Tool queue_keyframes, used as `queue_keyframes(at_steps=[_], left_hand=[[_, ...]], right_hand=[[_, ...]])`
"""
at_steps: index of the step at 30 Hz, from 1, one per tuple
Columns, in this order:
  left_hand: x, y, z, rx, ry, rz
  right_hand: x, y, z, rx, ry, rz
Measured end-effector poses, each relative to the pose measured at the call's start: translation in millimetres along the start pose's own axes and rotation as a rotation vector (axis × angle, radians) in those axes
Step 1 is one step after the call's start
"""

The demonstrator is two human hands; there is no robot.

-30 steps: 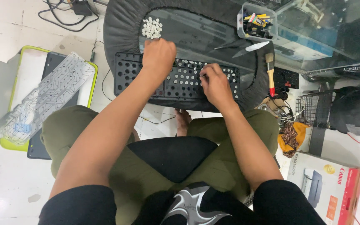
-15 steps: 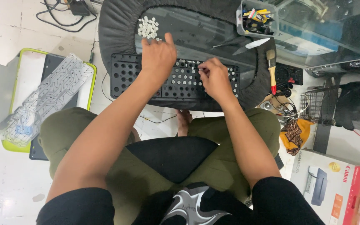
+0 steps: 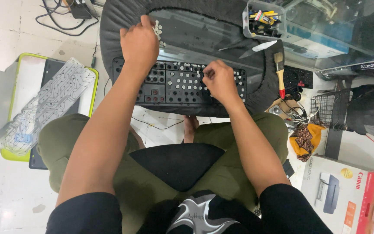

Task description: Installing individual keycaps onto a mechanical keyboard frame.

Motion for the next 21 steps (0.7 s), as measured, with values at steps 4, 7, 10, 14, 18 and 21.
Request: queue_keyframes(at_steps=[4, 7, 10, 14, 18, 21], left_hand=[[11.0, -8.7, -7.0, -0.017, 0.089, 0.096], [25.7, -6.4, -10.2, 0.081, 0.195, 0.024], [54.5, -29.6, -25.5, -0.302, 0.281, -0.244], [58.8, -5.5, -39.0, -0.369, 0.199, -0.232], [60.8, 18.2, -37.8, -0.324, 0.135, -0.074], [63.6, 26.9, -36.5, -0.306, 0.110, -0.073]], right_hand=[[0.6, -0.7, 0.8, 0.025, 0.008, 0.019], [-4.4, -2.7, 2.3, 0.042, 0.039, 0.036], [0.4, -3.0, 5.5, 0.045, 0.027, 0.014], [-0.3, -3.9, 8.9, 0.110, 0.005, 0.025], [-3.0, -3.7, 11.8, 0.102, -0.001, 0.004], [-1.9, -0.7, 13.6, 0.072, 0.008, -0.024]])
Point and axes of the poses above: each hand's wrist, its own z-axis towards the middle knuckle, its own y-axis out of the palm, x = y × z, the point moved 5 cm from there along z, towards the middle knuckle, and after that the axes turned 10 degrees about -y, right-handed, at the moved point
